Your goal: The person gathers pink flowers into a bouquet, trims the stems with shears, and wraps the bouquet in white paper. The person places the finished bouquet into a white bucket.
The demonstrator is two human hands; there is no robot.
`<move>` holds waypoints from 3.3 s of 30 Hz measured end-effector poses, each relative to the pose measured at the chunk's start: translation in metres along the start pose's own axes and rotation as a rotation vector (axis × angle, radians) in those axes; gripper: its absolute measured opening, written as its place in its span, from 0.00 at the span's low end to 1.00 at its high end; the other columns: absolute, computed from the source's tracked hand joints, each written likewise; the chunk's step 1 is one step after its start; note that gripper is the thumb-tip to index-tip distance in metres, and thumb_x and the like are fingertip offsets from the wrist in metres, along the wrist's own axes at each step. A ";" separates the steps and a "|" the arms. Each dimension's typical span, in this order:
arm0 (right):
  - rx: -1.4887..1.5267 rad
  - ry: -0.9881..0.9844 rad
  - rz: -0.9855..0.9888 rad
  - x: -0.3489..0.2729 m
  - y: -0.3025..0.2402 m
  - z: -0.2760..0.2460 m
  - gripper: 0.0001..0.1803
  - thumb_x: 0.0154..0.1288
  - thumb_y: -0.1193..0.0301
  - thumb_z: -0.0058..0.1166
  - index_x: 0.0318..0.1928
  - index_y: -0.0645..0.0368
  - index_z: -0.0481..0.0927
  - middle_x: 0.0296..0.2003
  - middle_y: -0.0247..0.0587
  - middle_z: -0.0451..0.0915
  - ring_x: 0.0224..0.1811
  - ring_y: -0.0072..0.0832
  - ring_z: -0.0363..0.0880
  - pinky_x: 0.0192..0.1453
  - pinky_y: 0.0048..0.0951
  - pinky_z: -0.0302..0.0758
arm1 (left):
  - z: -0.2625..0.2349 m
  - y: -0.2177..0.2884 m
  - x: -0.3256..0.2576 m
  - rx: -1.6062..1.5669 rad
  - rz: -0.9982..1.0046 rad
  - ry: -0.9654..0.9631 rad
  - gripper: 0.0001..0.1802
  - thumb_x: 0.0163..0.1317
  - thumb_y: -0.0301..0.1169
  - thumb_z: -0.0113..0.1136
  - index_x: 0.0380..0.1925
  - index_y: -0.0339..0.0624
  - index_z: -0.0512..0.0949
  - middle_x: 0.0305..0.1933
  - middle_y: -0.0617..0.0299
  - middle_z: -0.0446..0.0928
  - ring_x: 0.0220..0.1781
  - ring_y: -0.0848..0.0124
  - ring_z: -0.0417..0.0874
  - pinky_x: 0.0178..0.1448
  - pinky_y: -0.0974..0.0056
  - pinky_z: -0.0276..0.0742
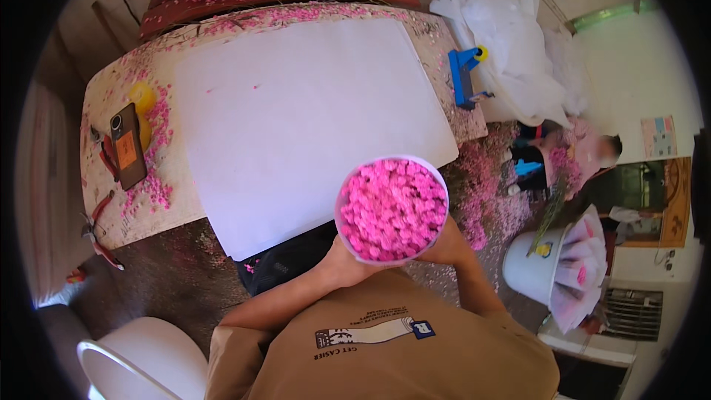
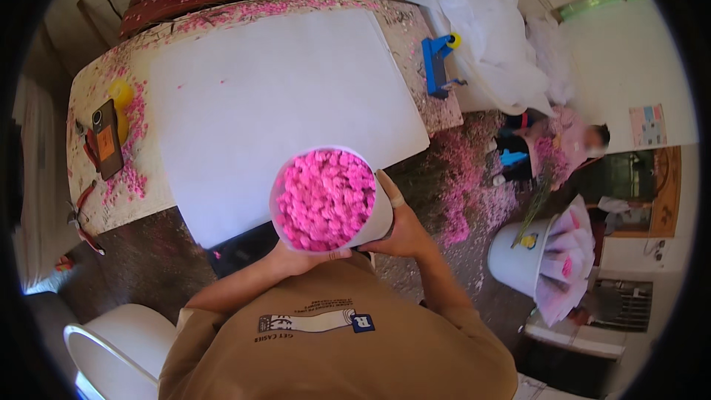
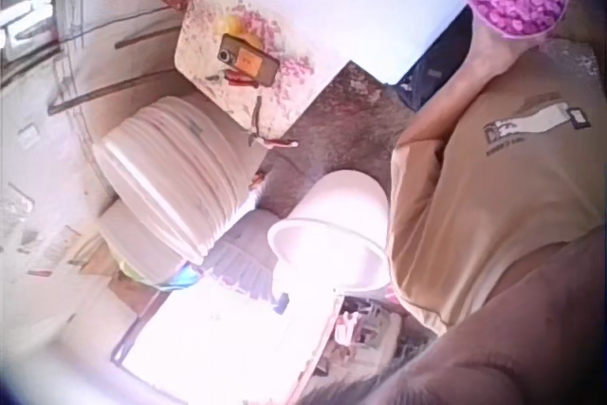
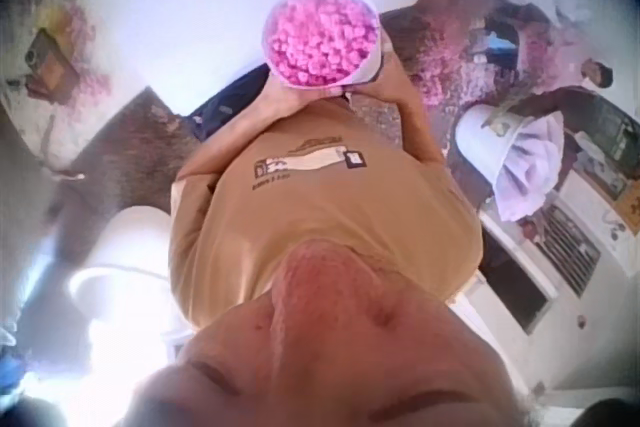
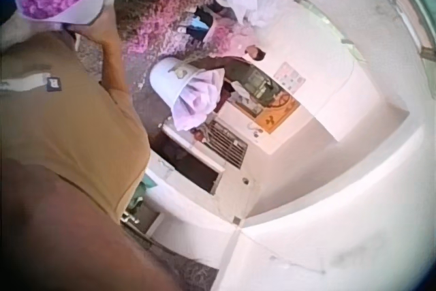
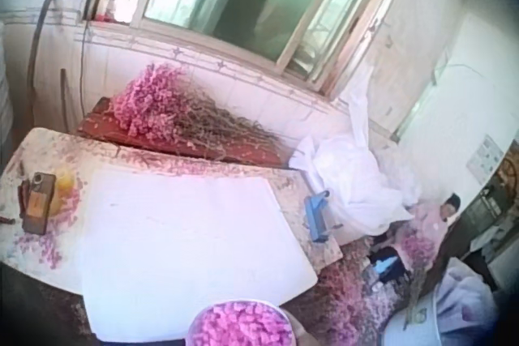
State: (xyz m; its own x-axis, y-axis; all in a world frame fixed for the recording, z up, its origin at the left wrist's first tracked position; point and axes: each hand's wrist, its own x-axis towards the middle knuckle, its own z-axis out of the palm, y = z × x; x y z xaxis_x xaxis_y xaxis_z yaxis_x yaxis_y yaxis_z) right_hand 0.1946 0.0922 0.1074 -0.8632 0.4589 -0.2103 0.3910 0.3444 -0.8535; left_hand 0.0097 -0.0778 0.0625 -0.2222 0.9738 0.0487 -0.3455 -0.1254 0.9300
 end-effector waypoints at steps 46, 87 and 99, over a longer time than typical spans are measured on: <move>-0.250 0.296 -0.759 0.172 -0.051 0.084 0.36 0.58 0.67 0.72 0.67 0.59 0.74 0.60 0.54 0.76 0.63 0.53 0.74 0.69 0.50 0.70 | -0.355 0.065 -0.351 1.880 -0.042 1.566 0.25 0.81 0.42 0.49 0.64 0.31 0.77 0.55 0.41 0.83 0.56 0.51 0.84 0.59 0.56 0.79; 0.550 0.452 0.536 -0.078 0.270 -0.185 0.27 0.57 0.84 0.52 0.59 0.60 0.75 0.49 0.38 0.79 0.51 0.29 0.76 0.53 0.36 0.75 | -0.005 -0.013 0.265 1.667 0.038 -0.488 0.37 0.50 0.15 0.52 0.65 0.46 0.76 0.54 0.53 0.82 0.55 0.51 0.80 0.63 0.46 0.71; 0.389 0.531 0.448 -0.050 0.246 -0.199 0.10 0.67 0.76 0.57 0.48 0.58 0.78 0.31 0.36 0.79 0.32 0.28 0.76 0.40 0.37 0.74 | -0.005 -0.013 0.258 1.604 0.111 -0.449 0.35 0.51 0.14 0.52 0.62 0.46 0.78 0.53 0.57 0.82 0.55 0.53 0.80 0.65 0.48 0.69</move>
State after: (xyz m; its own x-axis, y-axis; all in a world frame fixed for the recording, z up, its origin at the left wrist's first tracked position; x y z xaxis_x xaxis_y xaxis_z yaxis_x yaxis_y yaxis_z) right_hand 0.3976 0.3176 0.0026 -0.3444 0.8491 -0.4006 0.4407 -0.2306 -0.8675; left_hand -0.0480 0.1741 0.0613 0.1795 0.9831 -0.0345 0.9381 -0.1605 0.3068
